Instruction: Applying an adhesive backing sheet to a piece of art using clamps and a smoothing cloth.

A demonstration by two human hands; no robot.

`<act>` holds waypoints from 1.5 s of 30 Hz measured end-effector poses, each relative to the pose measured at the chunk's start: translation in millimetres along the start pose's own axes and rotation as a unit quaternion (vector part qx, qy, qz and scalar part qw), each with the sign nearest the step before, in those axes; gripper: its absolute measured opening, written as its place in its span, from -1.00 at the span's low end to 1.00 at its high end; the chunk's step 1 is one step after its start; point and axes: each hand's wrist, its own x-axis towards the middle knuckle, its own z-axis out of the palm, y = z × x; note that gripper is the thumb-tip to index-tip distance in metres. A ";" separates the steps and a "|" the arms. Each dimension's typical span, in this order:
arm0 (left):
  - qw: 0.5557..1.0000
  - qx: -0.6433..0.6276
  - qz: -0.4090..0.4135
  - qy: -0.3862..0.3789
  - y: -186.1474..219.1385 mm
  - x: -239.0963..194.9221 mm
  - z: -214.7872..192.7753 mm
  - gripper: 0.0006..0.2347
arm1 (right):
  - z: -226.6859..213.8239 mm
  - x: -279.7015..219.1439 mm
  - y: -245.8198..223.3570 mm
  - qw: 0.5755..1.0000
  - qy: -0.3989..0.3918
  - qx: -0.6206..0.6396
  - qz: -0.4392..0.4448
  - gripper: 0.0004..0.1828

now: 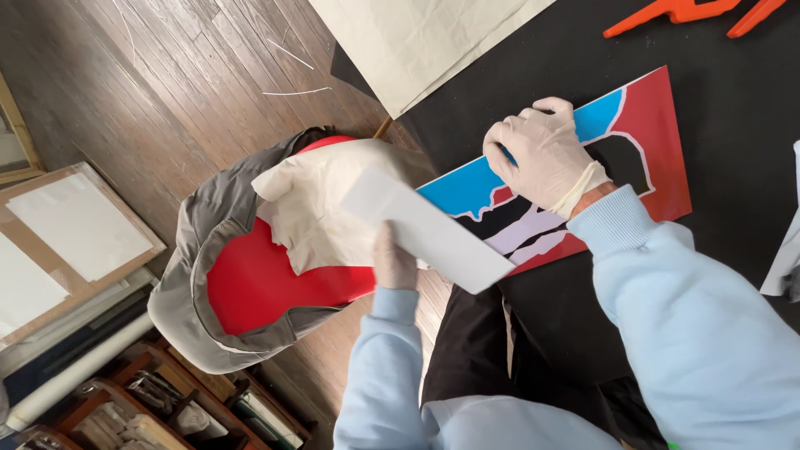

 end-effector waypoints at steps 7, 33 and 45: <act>0.976 0.039 0.184 0.114 169.1 5.6 43.5 -0.50 | 3.3 3.8 5.2 0.999 0.051 -0.007 0.006 -0.81; 0.747 0.493 0.292 -0.337 -13.5 201.1 528.1 -0.69 | -27.8 -165.1 -38.7 0.881 0.275 0.234 0.306 -0.77; 0.814 0.406 0.198 -0.365 -76.9 128.0 511.1 -0.67 | -38.7 -205.1 -47.6 0.776 0.321 0.308 0.446 -0.82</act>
